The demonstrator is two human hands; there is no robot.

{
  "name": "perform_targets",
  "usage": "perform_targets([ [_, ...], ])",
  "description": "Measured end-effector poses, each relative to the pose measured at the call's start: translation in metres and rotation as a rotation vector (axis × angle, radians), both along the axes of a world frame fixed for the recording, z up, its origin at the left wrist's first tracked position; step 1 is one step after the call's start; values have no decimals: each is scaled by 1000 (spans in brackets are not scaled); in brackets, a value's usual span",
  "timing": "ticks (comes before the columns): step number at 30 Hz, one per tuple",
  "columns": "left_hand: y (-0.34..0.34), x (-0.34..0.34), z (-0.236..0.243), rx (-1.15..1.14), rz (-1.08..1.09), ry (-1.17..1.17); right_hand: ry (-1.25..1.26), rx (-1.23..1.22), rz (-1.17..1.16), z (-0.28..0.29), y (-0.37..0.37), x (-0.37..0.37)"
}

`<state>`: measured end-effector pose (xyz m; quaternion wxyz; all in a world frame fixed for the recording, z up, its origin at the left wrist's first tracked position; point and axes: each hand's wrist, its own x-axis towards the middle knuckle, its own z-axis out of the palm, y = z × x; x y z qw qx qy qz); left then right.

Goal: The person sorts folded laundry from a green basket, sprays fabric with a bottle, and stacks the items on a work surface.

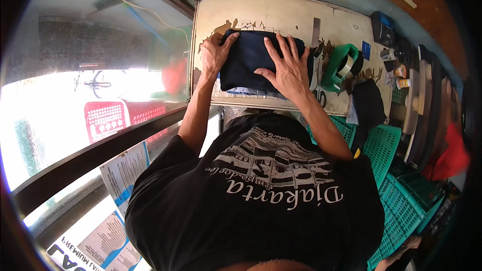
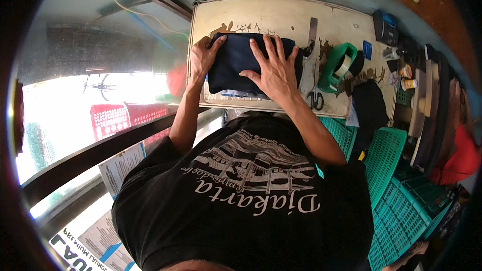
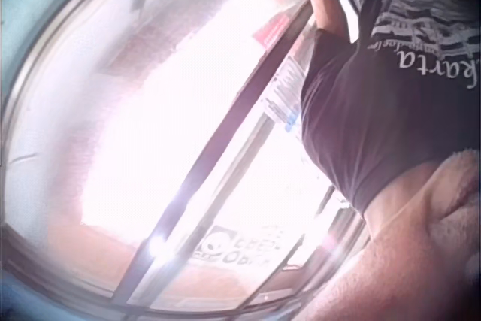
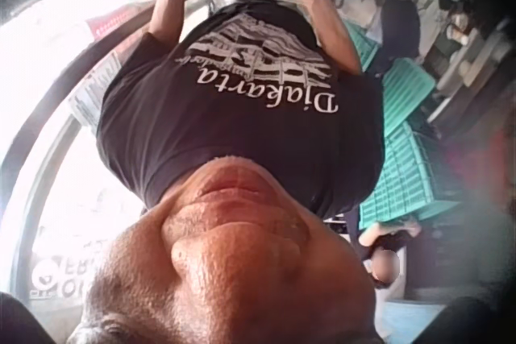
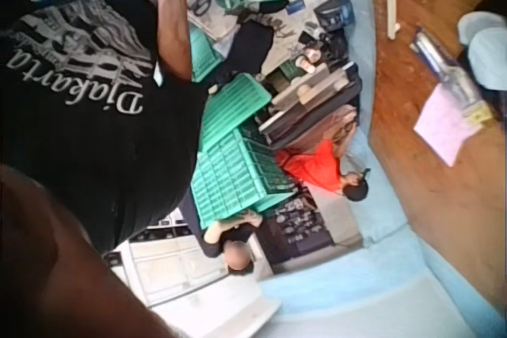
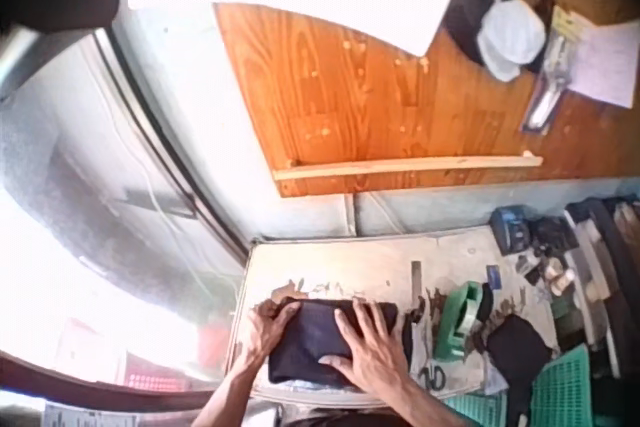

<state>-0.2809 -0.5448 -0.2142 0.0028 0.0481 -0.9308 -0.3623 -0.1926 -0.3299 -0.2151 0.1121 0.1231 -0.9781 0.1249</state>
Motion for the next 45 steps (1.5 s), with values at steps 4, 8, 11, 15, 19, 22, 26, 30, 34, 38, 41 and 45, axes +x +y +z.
perform_targets([
  [4,-28,7,-21,75,-7,22,-21,15,-1,1,-4,-2],
  [8,-59,48,-16,377,-6,-420,-2,40,7,0,-3,-2],
  [11,-49,73,13,233,-151,-381,22,54,15,0,-4,-3],
  [15,-45,80,10,203,-156,-260,28,60,33,-2,-2,-4],
  [19,-58,89,-10,279,-124,-174,29,68,30,-1,-4,-7],
  [22,-84,94,-2,611,-209,-401,25,64,23,-3,-1,-5],
  [26,-98,106,-11,722,-327,-350,29,61,27,-3,-3,-3],
  [30,-87,108,-5,516,-335,-200,13,63,36,1,-3,-3],
  [34,-75,110,-10,414,-309,-62,2,79,40,0,-4,-3],
  [38,-49,117,3,388,-128,-47,17,79,36,0,-4,-3],
  [41,-49,126,-19,500,217,-91,8,72,33,1,-2,-2],
  [45,-39,137,-40,797,381,-103,12,68,49,0,-4,-1],
])
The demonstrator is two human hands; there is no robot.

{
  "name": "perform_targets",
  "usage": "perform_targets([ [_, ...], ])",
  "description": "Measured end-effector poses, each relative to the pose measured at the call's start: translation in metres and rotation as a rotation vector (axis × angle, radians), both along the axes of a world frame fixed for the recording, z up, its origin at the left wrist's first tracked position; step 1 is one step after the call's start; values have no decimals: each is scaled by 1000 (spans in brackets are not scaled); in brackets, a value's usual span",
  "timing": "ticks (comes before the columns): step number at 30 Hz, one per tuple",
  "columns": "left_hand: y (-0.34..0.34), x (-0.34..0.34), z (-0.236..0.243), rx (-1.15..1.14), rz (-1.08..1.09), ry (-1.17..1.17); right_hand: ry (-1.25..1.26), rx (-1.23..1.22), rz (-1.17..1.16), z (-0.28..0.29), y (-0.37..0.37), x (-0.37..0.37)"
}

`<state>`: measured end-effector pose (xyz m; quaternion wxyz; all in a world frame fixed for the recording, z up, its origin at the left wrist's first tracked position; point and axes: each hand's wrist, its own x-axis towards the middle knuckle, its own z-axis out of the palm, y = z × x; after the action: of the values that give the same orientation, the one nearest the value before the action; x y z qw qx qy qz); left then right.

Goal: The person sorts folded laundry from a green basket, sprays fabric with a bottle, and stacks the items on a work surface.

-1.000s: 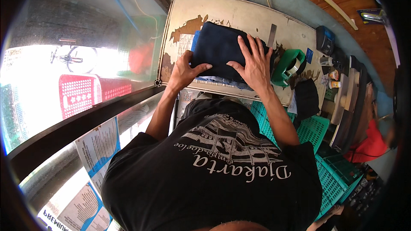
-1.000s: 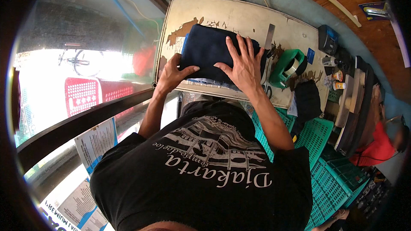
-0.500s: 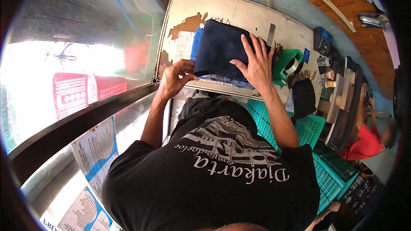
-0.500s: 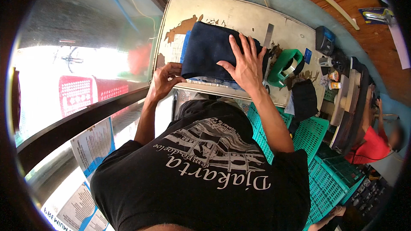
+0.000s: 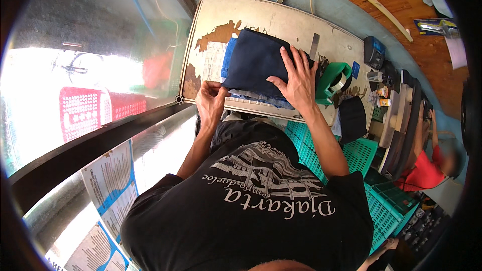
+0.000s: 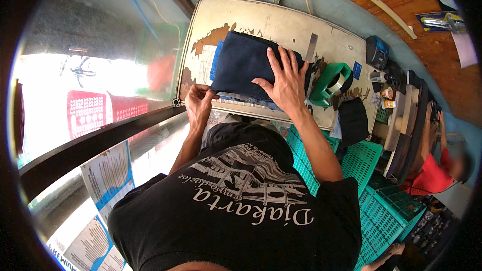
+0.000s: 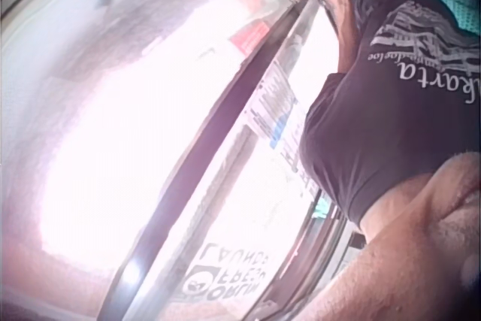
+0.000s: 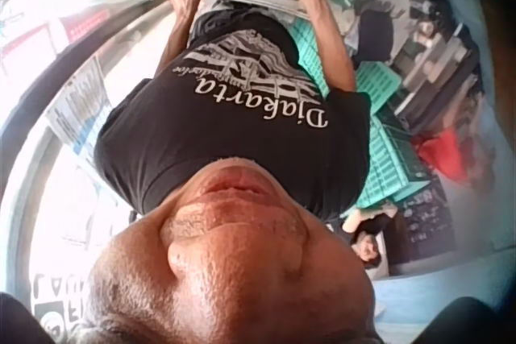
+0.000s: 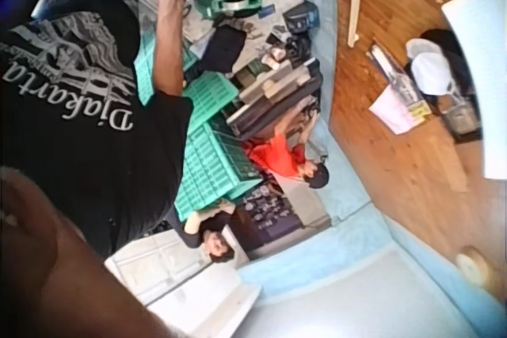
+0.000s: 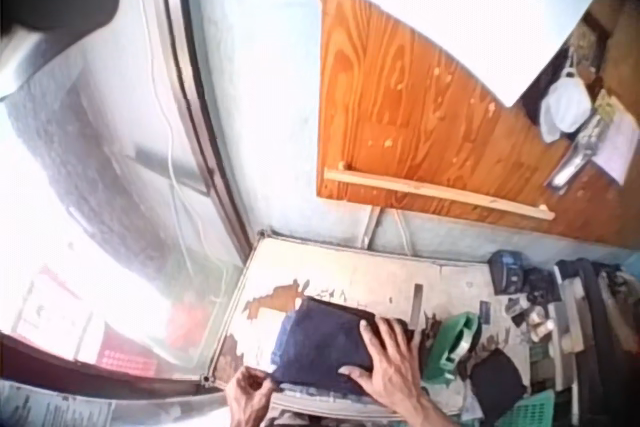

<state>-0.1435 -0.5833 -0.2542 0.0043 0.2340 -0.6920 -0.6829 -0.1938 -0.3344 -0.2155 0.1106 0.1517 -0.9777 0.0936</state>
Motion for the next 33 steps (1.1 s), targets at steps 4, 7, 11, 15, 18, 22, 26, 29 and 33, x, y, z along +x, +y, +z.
perform_targets([
  [4,-16,2,-1,120,-220,43,14,-12,-5,-3,-1,2],
  [7,-29,1,18,206,-408,39,15,-22,-19,2,3,3],
  [11,-44,-3,12,113,-557,125,68,-21,-20,14,2,3],
  [15,-49,-11,4,-149,-585,187,55,-75,-20,-1,3,2],
  [18,-34,-19,9,-294,-594,243,61,-65,-48,-4,8,6],
  [22,-12,-19,18,-496,-536,285,53,-66,-50,-2,6,5],
  [26,-18,-3,-23,86,-254,280,23,-63,-14,7,3,4],
  [29,-3,2,-17,232,-154,112,48,-70,-8,4,3,3],
  [33,-38,-20,13,-37,-590,-35,25,-61,-15,2,4,3],
])
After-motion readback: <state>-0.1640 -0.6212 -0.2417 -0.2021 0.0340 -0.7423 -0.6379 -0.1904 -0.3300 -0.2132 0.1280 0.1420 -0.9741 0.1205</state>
